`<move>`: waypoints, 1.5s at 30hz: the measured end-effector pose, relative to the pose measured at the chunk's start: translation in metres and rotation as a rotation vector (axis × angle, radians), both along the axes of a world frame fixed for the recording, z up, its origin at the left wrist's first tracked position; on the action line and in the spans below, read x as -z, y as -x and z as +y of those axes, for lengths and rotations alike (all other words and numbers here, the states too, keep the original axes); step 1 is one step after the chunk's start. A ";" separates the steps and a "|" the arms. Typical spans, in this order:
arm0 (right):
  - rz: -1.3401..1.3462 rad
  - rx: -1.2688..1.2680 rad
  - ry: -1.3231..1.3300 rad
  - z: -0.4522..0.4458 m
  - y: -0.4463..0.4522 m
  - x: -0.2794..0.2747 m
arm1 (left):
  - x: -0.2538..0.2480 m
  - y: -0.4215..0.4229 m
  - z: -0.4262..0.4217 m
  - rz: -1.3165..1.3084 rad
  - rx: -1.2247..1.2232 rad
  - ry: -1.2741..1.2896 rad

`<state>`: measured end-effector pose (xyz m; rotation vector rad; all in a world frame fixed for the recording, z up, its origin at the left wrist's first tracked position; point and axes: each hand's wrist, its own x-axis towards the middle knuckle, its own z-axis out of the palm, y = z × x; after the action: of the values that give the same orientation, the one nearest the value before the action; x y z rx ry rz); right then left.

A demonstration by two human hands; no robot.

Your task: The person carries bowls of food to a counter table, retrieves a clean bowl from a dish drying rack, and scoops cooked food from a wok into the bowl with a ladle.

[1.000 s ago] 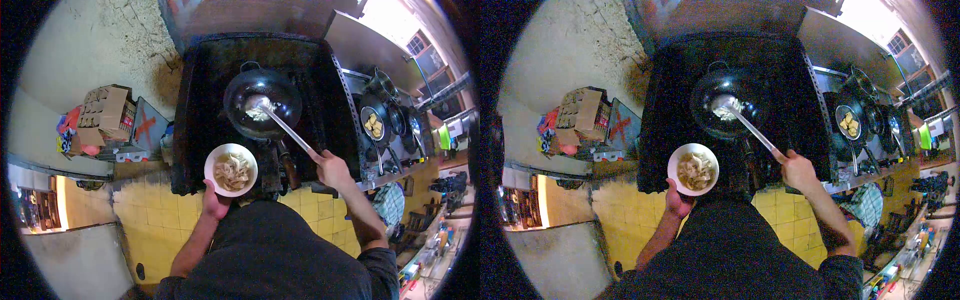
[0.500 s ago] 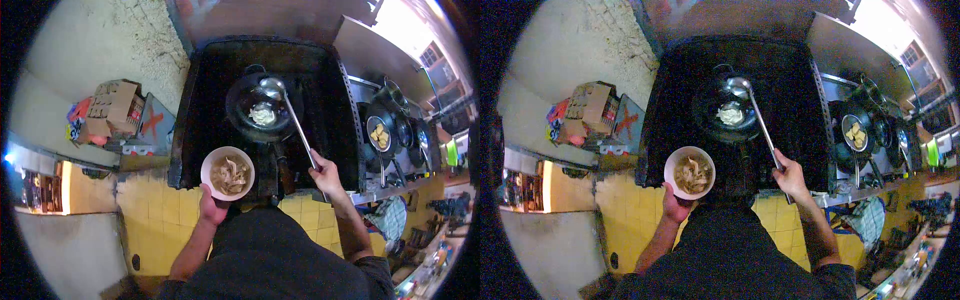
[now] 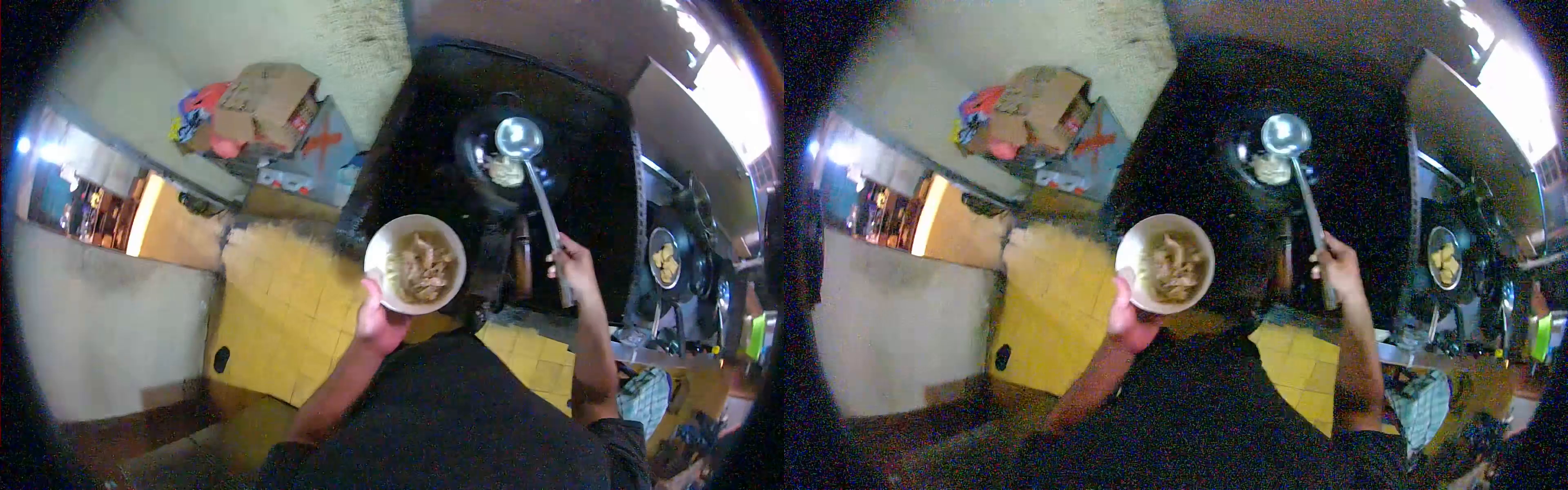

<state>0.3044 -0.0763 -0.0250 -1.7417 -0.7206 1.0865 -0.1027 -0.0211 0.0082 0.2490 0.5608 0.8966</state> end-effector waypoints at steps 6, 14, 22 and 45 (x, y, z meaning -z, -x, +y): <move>-0.704 0.097 -0.246 0.003 0.074 -0.067 | -0.023 0.084 -0.020 0.030 -0.084 0.019; -0.141 -0.546 -0.275 0.038 0.368 -0.088 | 0.006 0.255 -0.054 0.041 -0.183 0.000; -0.005 -1.389 -0.144 0.133 0.423 0.009 | 0.077 0.244 -0.086 0.518 -0.747 0.073; 0.032 -2.946 0.204 -0.309 0.679 -0.013 | 0.056 0.081 -0.536 0.129 -2.266 0.253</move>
<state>-0.3748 -0.3850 -0.0115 -0.4900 1.7282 -1.3171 -0.1841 -0.5572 -0.0477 -0.8202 0.9766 2.9384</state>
